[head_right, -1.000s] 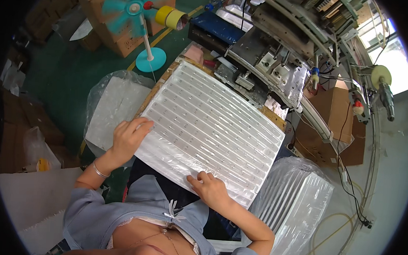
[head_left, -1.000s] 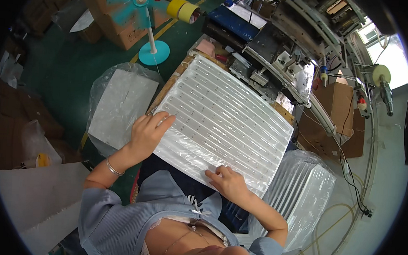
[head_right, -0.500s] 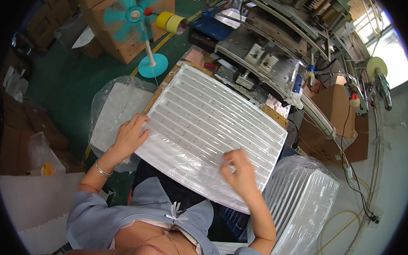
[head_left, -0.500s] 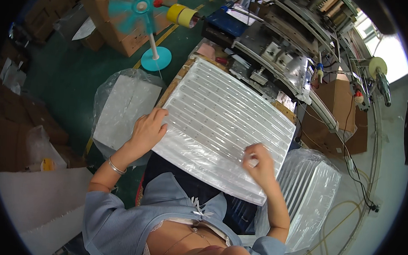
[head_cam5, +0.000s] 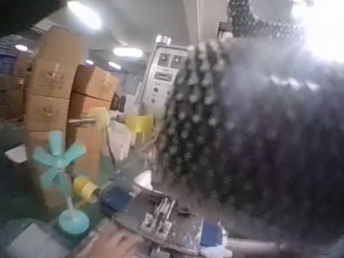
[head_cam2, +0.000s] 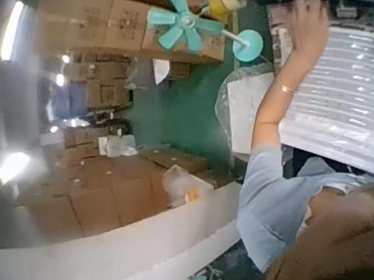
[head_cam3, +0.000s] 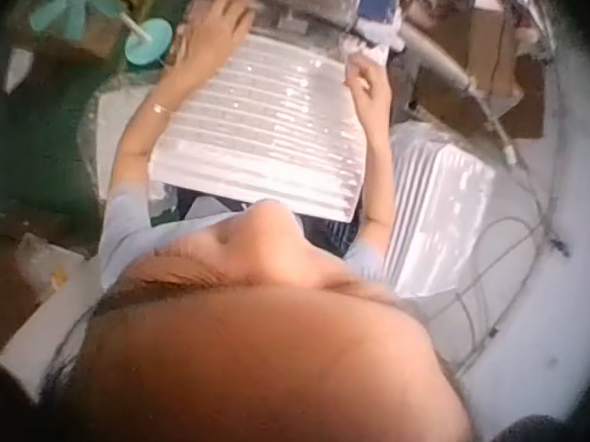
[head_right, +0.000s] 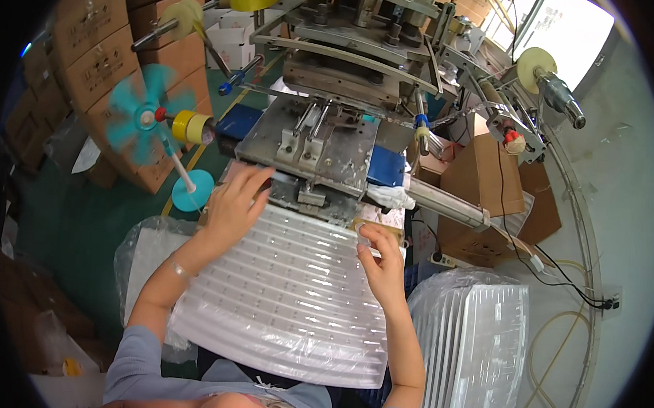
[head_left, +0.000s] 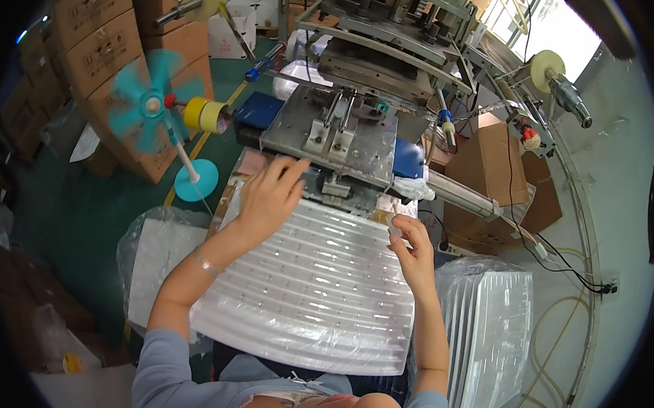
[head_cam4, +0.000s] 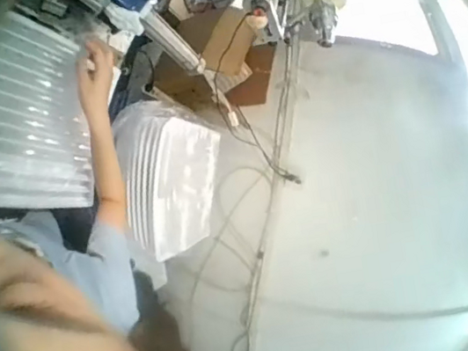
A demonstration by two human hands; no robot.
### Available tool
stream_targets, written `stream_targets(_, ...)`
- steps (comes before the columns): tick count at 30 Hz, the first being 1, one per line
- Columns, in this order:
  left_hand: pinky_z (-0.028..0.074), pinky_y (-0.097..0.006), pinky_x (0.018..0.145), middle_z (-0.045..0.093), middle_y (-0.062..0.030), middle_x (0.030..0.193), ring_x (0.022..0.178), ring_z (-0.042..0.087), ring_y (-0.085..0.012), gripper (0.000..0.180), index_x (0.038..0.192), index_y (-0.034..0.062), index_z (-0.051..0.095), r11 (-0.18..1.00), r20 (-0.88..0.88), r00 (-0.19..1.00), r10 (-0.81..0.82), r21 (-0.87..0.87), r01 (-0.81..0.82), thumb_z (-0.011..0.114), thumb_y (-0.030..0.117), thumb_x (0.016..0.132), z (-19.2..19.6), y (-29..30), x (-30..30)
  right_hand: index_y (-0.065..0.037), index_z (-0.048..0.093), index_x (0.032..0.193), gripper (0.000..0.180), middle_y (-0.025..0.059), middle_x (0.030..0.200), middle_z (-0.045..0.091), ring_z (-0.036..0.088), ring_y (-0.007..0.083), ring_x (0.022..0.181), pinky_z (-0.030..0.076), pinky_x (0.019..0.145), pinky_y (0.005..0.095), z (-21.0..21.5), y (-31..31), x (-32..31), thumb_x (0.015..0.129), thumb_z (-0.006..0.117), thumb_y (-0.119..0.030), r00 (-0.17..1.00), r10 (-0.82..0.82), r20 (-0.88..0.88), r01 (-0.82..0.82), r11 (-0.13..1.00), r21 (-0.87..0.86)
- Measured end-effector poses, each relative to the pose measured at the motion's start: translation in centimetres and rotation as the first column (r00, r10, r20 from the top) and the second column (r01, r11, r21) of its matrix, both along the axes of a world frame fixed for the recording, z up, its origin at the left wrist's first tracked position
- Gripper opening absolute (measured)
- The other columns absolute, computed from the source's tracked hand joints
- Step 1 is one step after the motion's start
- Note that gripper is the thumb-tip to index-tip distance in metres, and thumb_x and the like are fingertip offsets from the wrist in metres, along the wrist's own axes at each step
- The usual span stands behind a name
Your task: The person repeatedly picks up small white plastic components from a stack and places them into a machine. The machine processes the components, and the person then removes the finished items and places them onto a growing stack of clear plastic trays. The task involves continuous repetitive handling of small parts and finished trays.
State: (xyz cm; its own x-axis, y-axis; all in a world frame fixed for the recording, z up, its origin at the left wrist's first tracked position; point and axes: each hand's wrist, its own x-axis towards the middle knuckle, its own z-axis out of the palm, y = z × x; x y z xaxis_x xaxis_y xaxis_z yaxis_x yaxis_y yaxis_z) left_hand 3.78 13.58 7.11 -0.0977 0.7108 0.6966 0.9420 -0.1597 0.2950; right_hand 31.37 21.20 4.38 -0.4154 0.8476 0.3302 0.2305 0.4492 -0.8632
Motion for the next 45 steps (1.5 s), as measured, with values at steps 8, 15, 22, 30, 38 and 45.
stream_targets(8, 0.052, -0.035, 0.059, 0.061, -0.0140, 0.088, 0.071, 0.064, -0.0270, 0.043, 0.103, 0.0089, 0.063, 0.964, -0.280, 0.959, -0.042, -0.262, -0.034, 0.068, 0.040, 0.073, 4.4, 14.2, 3.3, -0.003, 0.062, 0.101, 0.021, 0.0098, 0.099, 0.063, 0.063, 0.0182, 0.086, 0.052, 0.069, 0.0276, 3.4, 5.9, -4.5, 0.080, 0.066, -0.006, 0.979, -0.197, -0.043, 0.200, 0.918, 0.344)
stream_targets(15, 0.049, -0.032, 0.056, 0.058, -0.0054, 0.077, 0.068, 0.061, -0.0232, 0.032, 0.098, 0.0097, 0.063, 0.985, -0.308, 0.940, -0.147, 0.037, 0.166, 0.070, 0.009, 0.066, 3.1, 11.4, 2.0, -0.006, 0.063, 0.098, 0.020, 0.0100, 0.097, 0.063, 0.062, 0.0272, 0.083, 0.050, 0.070, 0.0339, 5.4, 10.1, -11.0, 0.078, 0.067, -0.010, 0.961, -0.259, -0.092, 0.248, 0.672, 0.698)
stream_targets(22, 0.048, -0.027, 0.066, 0.062, -0.0090, 0.091, 0.080, 0.061, -0.0205, 0.030, 0.103, 0.0052, 0.064, 0.975, 0.260, 0.942, -0.214, -0.006, 0.223, 0.069, 0.005, 0.074, 3.3, 0.4, -0.9, -0.008, 0.066, 0.089, 0.014, 0.0085, 0.092, 0.065, 0.061, 0.0281, 0.078, 0.049, 0.067, 0.0373, 5.3, 12.3, -13.4, 0.076, 0.067, -0.015, 0.913, -0.398, 0.090, 0.206, 0.640, 0.741)
stream_targets(30, 0.050, -0.031, 0.068, 0.064, -0.0098, 0.095, 0.084, 0.063, -0.0243, 0.024, 0.096, 0.0024, 0.060, 0.952, 0.509, 0.831, 0.222, -0.298, -0.072, 0.070, 0.006, 0.075, 0.7, -14.6, -3.6, 0.001, 0.042, 0.129, 0.055, 0.0172, 0.128, 0.047, 0.042, 0.0272, 0.122, 0.031, 0.102, 0.0360, 2.1, 6.4, -5.1, 0.084, 0.064, -0.020, 0.985, -0.173, 0.019, 0.154, 0.916, 0.371)
stream_targets(38, 0.047, -0.031, 0.062, 0.062, -0.0081, 0.092, 0.073, 0.060, -0.0201, 0.029, 0.103, 0.0055, 0.062, 0.860, -0.088, 0.978, -0.188, -0.496, 0.121, 0.060, 0.009, 0.074, -6.5, -22.1, 0.4, 0.000, 0.059, 0.109, 0.030, 0.0145, 0.118, 0.055, 0.049, 0.0276, 0.113, 0.034, 0.099, 0.0356, -1.3, -5.1, 4.2, 0.083, 0.061, -0.014, 0.942, -0.064, 0.330, 0.009, 0.986, 0.166)
stream_targets(45, 0.045, -0.033, 0.068, 0.058, -0.0101, 0.099, 0.075, 0.056, -0.0231, 0.041, 0.110, 0.0025, 0.056, 0.862, -0.155, 0.972, -0.174, -0.501, 0.074, 0.057, 0.005, 0.070, -7.8, -21.5, 0.7, 0.000, 0.062, 0.101, 0.023, 0.0146, 0.113, 0.058, 0.053, 0.0268, 0.109, 0.038, 0.095, 0.0354, -0.5, -9.8, 5.2, 0.081, 0.062, -0.010, 0.949, -0.130, 0.286, 0.082, 0.982, 0.173)
